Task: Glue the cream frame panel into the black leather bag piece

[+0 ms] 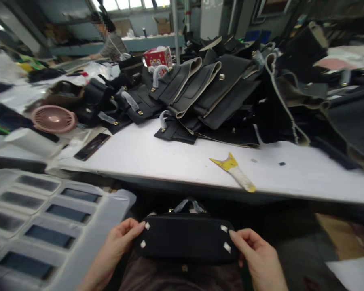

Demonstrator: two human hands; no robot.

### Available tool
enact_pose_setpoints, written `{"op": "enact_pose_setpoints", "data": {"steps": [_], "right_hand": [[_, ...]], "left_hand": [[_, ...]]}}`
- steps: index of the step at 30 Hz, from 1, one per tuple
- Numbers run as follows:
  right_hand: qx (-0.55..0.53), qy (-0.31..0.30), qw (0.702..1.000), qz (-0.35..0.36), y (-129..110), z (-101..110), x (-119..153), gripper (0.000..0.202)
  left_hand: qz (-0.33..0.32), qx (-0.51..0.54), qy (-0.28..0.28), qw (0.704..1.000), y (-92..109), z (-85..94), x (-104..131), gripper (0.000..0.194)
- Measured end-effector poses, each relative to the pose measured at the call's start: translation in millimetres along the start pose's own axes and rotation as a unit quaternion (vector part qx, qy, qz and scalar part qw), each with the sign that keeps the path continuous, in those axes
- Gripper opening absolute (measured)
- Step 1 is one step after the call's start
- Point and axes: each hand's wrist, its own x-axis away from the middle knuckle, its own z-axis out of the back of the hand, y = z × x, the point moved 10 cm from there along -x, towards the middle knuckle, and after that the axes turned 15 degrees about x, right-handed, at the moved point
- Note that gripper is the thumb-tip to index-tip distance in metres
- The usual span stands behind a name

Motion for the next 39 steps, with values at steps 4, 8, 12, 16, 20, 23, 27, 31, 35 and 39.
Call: {"op": "enact_pose_setpoints", "data": {"steps": [4,8,12,16,20,23,27,31,35,39], "right_hand": [[-0.019,0.014,1.000,0.012,-9,-1,1,0.044],[-0.019,0.026,0.999,0.016,-9,1,-1,0.042],[-0.025,0.022,0.999,0.017,-9,1,1,0.040],[-0.038,0.020,0.999,0.016,-11,1,6,0.039],[-0.033,0.016,0.999,0.021,-13,1,8,0.038],[-0.019,0.014,0.999,0.025,-14,1,6,0.037],[0.001,0.018,0.999,0.029,-16,2,5,0.038],[0.013,0.018,0.999,0.029,-15,2,5,0.038],[0.025,0.006,0.999,0.027,-13,1,5,0.039],[0.061,-0.003,0.998,0.025,-10,2,4,0.043]], "left_hand": [[0.005,-0.013,0.023,1.000,2,-2.6,1,0.048],[0.001,-0.023,0.036,0.999,4,-6.6,3,0.050],[0.008,-0.018,0.034,0.999,1,-6.3,3,0.050],[0.013,-0.019,0.033,0.999,-2,-4.0,-1,0.051],[0.016,-0.044,0.029,0.998,-3,-3.8,-2,0.052],[0.004,-0.066,0.022,0.998,-2,-1.9,-3,0.053],[-0.007,-0.108,0.008,0.994,-6,6.5,-10,0.052],[0.000,-0.138,-0.013,0.990,-12,11.0,-16,0.053],[-0.010,-0.156,-0.012,0.988,-2,5.0,-11,0.052],[-0.044,-0.173,-0.021,0.984,13,-5.0,-5,0.054]]}}
